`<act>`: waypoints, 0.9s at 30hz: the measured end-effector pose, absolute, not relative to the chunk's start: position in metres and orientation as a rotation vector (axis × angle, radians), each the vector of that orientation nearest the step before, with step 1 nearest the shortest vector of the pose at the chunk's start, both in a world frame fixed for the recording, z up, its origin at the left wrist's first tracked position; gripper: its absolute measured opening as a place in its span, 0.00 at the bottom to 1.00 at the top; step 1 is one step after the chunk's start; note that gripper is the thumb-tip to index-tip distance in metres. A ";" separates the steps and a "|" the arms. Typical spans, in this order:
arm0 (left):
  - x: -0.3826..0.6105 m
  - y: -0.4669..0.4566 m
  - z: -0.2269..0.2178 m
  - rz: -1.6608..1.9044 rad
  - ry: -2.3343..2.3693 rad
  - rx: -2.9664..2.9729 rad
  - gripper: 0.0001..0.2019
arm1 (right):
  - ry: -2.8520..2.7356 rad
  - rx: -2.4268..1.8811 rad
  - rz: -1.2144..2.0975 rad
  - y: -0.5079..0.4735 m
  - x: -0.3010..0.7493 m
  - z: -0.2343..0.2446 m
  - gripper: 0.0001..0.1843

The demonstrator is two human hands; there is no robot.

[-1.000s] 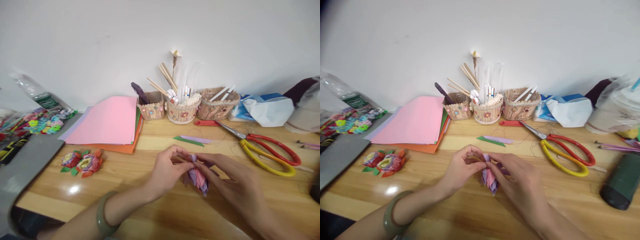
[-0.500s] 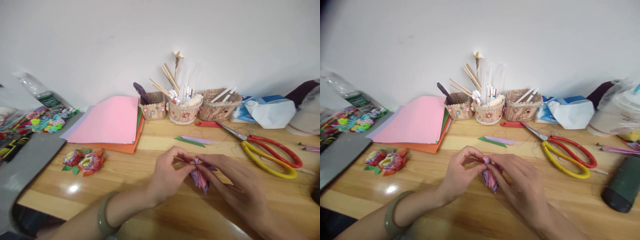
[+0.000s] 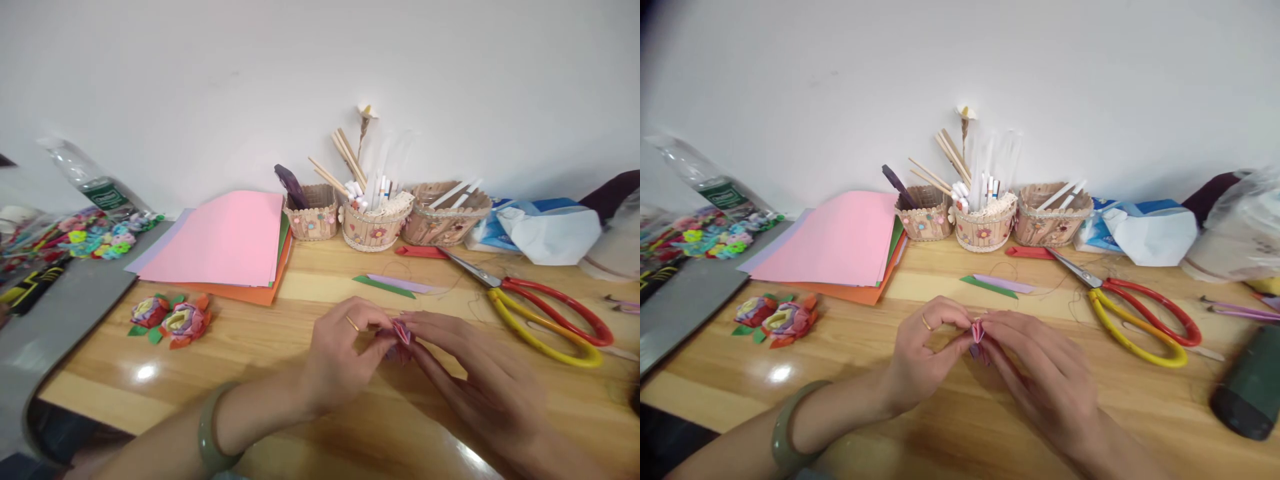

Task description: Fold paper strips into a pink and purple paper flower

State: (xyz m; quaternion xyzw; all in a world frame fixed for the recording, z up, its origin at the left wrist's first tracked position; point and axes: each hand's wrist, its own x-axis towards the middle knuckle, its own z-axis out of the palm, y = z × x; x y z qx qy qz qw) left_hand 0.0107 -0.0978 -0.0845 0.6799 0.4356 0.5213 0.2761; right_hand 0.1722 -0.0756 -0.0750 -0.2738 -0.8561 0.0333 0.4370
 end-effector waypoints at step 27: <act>0.006 -0.088 -0.079 1.274 1.008 1.383 0.03 | -1.937 -0.880 0.765 -0.071 0.177 -0.077 0.02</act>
